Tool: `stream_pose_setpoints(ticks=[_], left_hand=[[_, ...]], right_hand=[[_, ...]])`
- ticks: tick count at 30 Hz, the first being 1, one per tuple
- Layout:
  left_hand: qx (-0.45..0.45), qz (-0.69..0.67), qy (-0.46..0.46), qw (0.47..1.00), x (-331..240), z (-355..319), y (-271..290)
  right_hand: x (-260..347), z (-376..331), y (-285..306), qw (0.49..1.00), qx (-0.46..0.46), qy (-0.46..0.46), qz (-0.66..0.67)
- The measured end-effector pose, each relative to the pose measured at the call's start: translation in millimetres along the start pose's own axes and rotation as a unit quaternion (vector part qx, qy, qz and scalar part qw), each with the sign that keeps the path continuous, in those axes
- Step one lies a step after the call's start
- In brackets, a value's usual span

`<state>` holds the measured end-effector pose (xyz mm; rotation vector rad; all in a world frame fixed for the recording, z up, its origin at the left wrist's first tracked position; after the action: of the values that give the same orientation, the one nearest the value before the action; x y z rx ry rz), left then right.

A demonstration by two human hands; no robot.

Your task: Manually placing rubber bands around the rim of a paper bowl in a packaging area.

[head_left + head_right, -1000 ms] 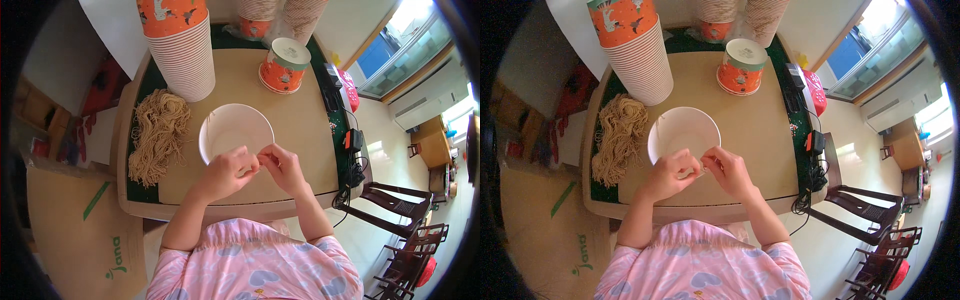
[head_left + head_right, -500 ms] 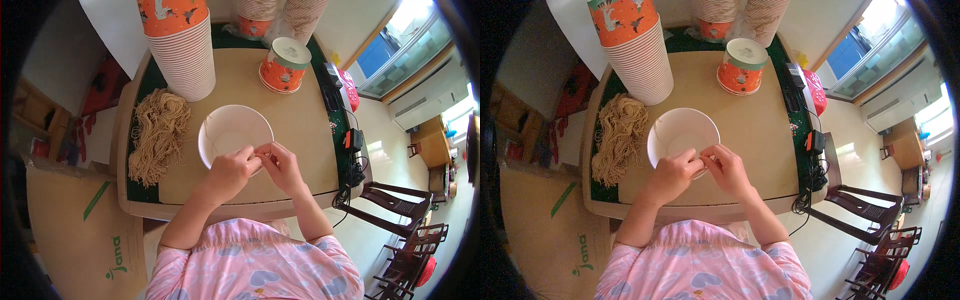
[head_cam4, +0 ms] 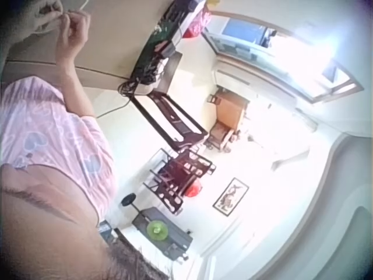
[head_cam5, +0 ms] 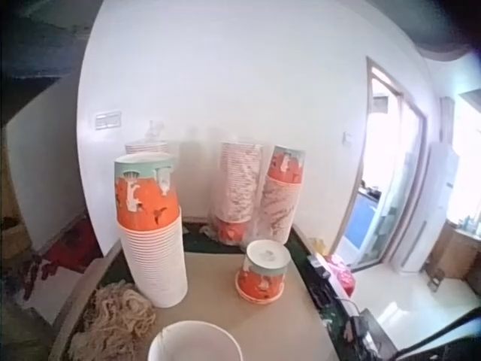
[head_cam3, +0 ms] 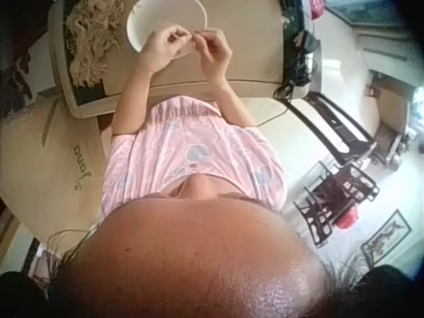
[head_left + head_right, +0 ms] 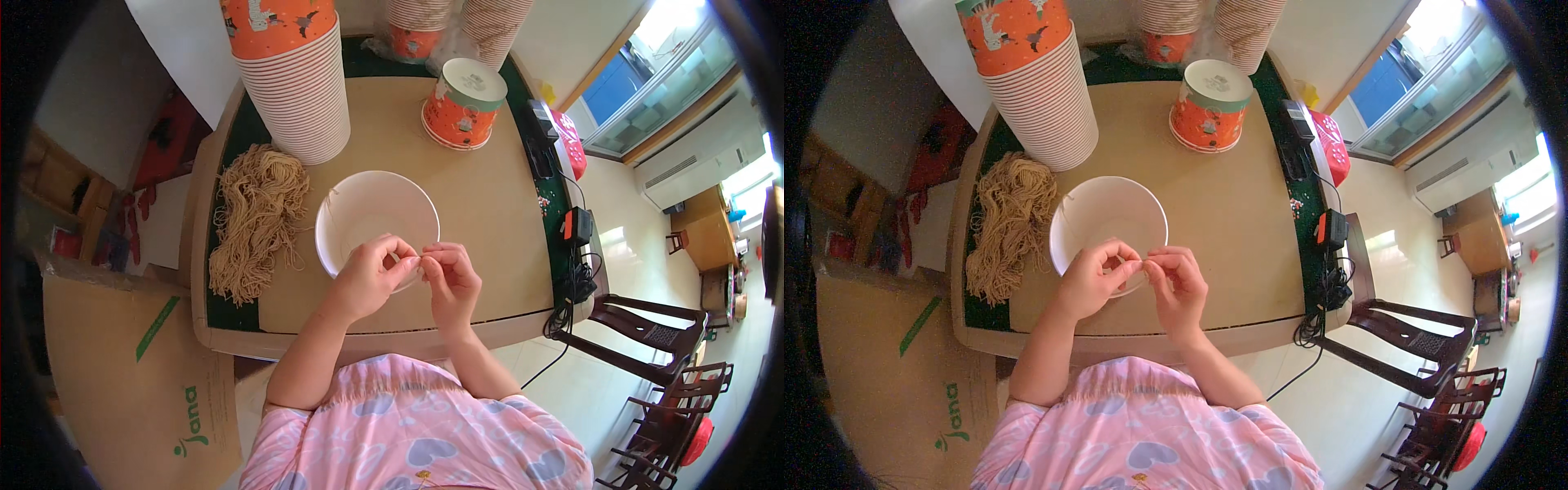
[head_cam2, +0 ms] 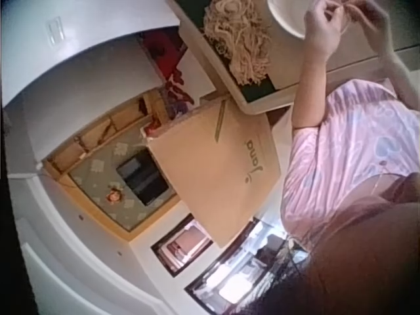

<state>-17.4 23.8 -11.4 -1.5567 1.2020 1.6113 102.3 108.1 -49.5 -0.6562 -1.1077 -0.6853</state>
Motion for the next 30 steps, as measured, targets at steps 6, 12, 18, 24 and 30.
stream_pose_setpoints(ticks=[6, 12, 18, 24, 30], left_hand=[[0.003, -0.019, -0.007, 1.0, 1, 3, -2], [-0.001, -0.104, 0.041, 0.994, 5, 3, 1], [0.003, -0.135, 0.052, 0.989, -1, 2, 3], [-0.022, -0.033, 0.009, 0.999, -3, 0, 4], [-0.032, 0.019, -0.035, 0.999, -9, -5, 3]], right_hand=[[-7, -9, -5, 0.995, -0.048, 0.069, -0.055], [2, -12, -8, 0.973, -0.024, 0.154, -0.173], [2, -12, -7, 0.967, -0.02, 0.161, -0.195], [3, -11, -4, 0.984, -0.011, 0.094, -0.151], [3, -1, 2, 0.993, 0.019, 0.035, -0.111]])
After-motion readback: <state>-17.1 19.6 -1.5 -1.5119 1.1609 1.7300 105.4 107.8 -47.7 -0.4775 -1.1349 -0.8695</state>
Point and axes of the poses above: each hand's wrist, its own z-axis towards the middle knuckle, its own y-axis out of the back of the hand, x = y × z, the point moved 1 cm from there along z, towards the middle knuckle, and after that the axes turned 1 degree about x, right-handed, at the moved point
